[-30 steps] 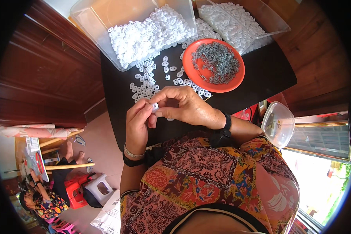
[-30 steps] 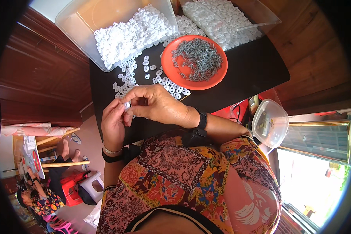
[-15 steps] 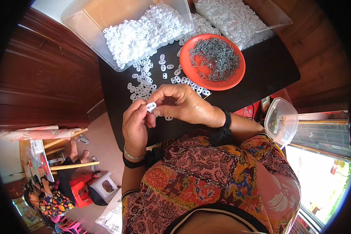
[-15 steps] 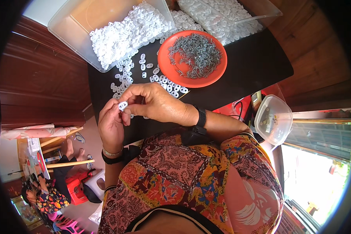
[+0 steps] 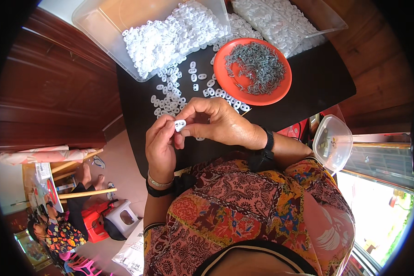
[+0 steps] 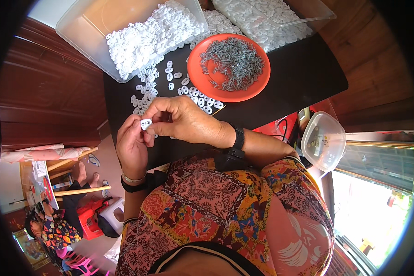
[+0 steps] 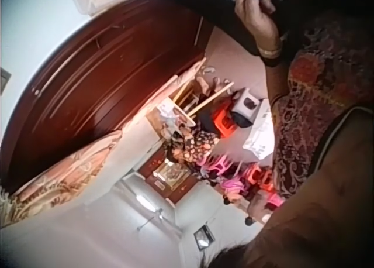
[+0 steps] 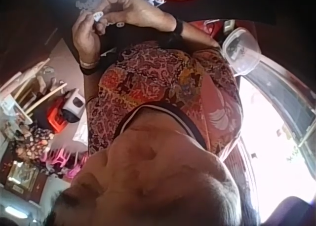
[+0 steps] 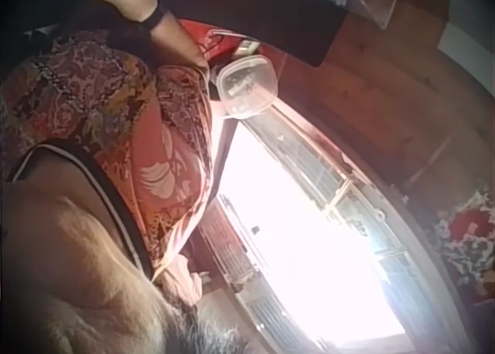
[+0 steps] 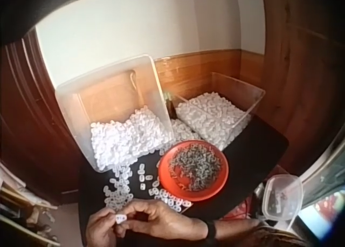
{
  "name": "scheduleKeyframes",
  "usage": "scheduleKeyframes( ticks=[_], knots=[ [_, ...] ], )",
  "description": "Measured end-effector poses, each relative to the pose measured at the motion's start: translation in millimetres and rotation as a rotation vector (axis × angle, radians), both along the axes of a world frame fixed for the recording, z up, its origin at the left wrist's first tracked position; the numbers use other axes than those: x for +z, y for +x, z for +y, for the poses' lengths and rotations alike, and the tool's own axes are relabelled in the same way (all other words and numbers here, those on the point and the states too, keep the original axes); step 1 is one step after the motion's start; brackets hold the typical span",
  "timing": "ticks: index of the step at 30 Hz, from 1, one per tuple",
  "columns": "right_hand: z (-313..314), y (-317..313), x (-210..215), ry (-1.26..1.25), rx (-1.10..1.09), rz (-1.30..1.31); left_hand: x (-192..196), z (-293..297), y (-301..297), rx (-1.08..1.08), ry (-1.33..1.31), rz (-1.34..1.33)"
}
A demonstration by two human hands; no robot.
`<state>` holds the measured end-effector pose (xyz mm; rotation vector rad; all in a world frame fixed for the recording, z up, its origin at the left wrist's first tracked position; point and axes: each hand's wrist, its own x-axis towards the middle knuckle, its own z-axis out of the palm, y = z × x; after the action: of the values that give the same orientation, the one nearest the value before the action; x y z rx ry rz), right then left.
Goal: The person is manually inserting small metal pins into white plastic components as part of an assembly task.
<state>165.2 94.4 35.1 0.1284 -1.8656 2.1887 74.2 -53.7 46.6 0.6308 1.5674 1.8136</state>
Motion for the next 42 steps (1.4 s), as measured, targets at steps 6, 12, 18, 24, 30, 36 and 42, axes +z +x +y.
scheduleKeyframes(
  ticks=[6,12,18,24,30,36,42],
  knots=[
    [-1.2,-1.3,1.0,-0.018,0.005,0.013,-2.5,-1.5,-0.5,0.015,0.006,0.001],
    [-1.1,-1.2,3.3,-0.072,0.023,0.025,-2.6,-0.2,1.0,0.028,0.015,0.010],
    [-1.0,-1.9,-3.1,0.063,-0.035,0.045,-3.0,-0.5,0.6,0.027,0.013,0.022],
    [-2.4,-5.1,-5.9,0.409,-0.236,0.188,-3.5,-0.3,1.2,-0.013,-0.003,0.058],
    [-2.7,-6.7,-9.0,0.543,-0.328,0.347,-2.2,-1.7,2.5,-0.019,-0.022,0.133],
    [-2.0,-4.4,-5.5,0.529,-0.305,0.345,-1.3,-2.3,4.5,-0.011,-0.023,0.159],
    [-3.7,-3.5,-5.7,0.488,-0.293,0.290,-2.4,-1.6,4.9,-0.006,0.009,0.144]
  ],
)
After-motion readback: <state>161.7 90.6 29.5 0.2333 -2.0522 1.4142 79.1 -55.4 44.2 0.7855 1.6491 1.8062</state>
